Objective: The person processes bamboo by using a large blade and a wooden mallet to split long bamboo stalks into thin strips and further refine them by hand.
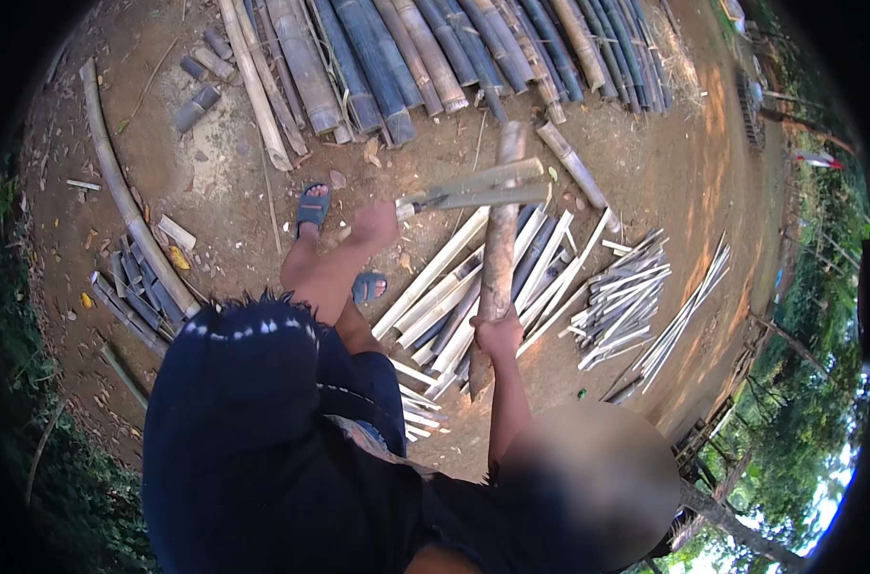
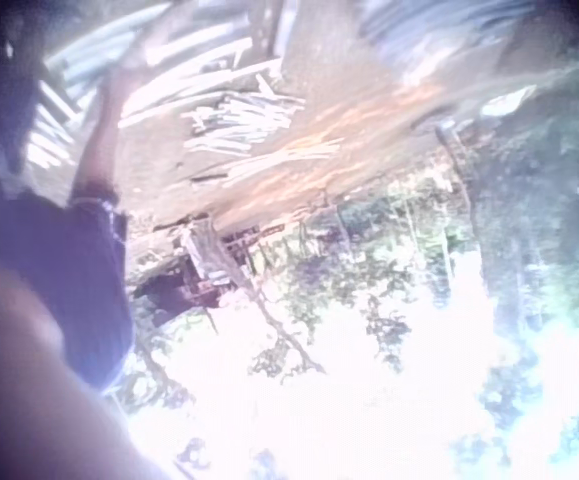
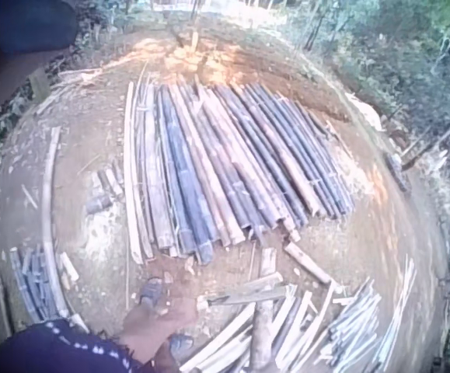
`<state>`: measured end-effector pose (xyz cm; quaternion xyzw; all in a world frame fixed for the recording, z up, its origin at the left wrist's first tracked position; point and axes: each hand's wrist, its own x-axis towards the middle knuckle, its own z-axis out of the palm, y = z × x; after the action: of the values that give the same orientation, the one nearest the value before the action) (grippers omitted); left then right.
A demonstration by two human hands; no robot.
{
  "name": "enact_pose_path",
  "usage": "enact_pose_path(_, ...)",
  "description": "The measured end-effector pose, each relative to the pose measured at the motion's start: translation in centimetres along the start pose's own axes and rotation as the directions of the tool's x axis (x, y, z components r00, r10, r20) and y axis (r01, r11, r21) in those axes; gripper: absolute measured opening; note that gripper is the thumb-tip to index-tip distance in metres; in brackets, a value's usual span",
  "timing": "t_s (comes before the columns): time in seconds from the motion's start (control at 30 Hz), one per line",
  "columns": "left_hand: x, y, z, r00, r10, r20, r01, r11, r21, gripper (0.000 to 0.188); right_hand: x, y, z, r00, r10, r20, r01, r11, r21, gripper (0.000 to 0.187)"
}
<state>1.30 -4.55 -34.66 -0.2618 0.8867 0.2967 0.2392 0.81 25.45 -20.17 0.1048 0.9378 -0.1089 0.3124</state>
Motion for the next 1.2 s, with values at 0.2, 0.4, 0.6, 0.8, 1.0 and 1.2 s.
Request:
enact_pose_path(0.2, 4.9, -1.0, -0.1, 0.997, -0.009, 0.076, 0.011, 0.999, -0.033, 0.027, 1.3, -2.2, -6.7, 0.885, -0.162, -0.436, 0.378, 0.797, 0.471, 0.053)
enact_pose_path(0.4, 6.3, -1.5, -0.5, 0.981, 0.077, 0.18, -0.067, 0.996, -0.061, 0.034, 6.4, -1.4, 5.8, 0.811, -0.057, -0.583, 0.226, 0.948, 0.223, 0.076)
enact_pose_path(0.6, 12.3, -4.7, 8.9, 0.986, 0.022, 0.163, -0.023, 1.0, 0.005, 0.033, 12.3, -1.7, 10.7, 0.999, -0.03, -0.044, 0.031, 0.999, 0.025, 0.069)
enact_pose_path(0.8, 10.4, -6.3, 7.4, 0.982, 0.039, 0.185, -0.026, 0.997, -0.073, 0.029, 11.2, -4.2, 2.6, 0.802, -0.148, -0.579, 0.449, 0.789, 0.42, 0.053)
enact_pose_path(1.0, 10.8, -6.5, 8.0, 0.95, 0.134, 0.283, -0.148, 0.989, 0.028, 0.025, 12.0, 1.2, 16.3, 0.994, -0.058, -0.097, 0.052, 0.997, -0.064, 0.08)
enact_pose_path(1.2, 13.7, -6.6, 12.7, 0.966, 0.11, 0.234, -0.117, 0.993, 0.015, 0.024, 16.3, 0.0, 14.4, 0.993, -0.005, -0.117, 0.027, 0.982, 0.185, 0.06)
